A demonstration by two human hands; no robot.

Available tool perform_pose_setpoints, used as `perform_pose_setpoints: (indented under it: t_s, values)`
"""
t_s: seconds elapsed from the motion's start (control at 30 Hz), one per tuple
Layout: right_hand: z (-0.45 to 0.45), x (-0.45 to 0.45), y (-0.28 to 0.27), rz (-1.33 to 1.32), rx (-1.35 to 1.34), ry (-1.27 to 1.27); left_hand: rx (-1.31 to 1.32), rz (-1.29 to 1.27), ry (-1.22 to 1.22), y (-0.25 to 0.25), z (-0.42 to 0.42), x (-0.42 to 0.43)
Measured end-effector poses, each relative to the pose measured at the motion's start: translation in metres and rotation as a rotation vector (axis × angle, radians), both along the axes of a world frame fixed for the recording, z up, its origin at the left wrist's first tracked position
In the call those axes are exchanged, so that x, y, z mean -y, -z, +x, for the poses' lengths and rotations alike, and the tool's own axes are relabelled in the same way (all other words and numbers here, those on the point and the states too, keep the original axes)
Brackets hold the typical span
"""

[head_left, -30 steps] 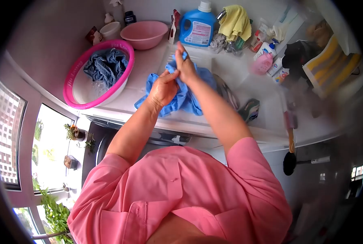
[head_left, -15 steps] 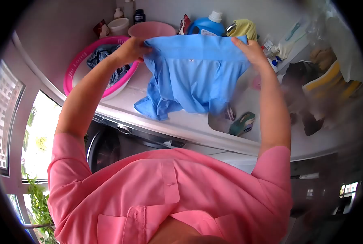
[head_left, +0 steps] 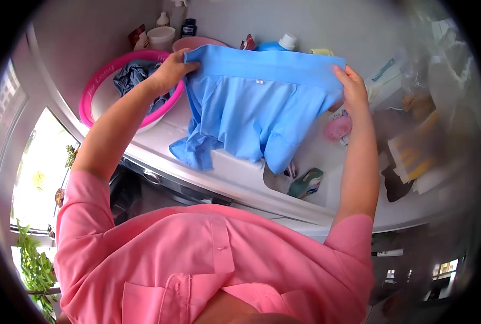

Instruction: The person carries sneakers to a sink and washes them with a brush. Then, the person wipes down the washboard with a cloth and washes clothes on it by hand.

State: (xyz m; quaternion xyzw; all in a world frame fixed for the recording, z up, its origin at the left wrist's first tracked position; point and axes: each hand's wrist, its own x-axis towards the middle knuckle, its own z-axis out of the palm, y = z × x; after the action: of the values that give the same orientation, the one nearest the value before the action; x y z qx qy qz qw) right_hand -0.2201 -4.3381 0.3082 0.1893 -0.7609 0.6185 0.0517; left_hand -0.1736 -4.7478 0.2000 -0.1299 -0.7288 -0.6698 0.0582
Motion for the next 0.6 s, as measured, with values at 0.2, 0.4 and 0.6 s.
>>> perform_pose_setpoints:
  t_s: [0.2, 0.4, 0.6]
  values:
    - [-0.004, -0.012, 0.001, -0.059, -0.013, -0.010, 0.183, 0.173, -0.095, -0.007, 0.006, 0.008]
    - [0.002, -0.005, -0.003, -0.127, -0.004, 0.055, 0.201, 0.394, -0.059, 0.005, -0.009, 0.011]
    - [0.001, -0.002, 0.004, -0.123, -0.054, 0.037, 0.181, 0.455, 0.028, 0.005, -0.015, 0.019]
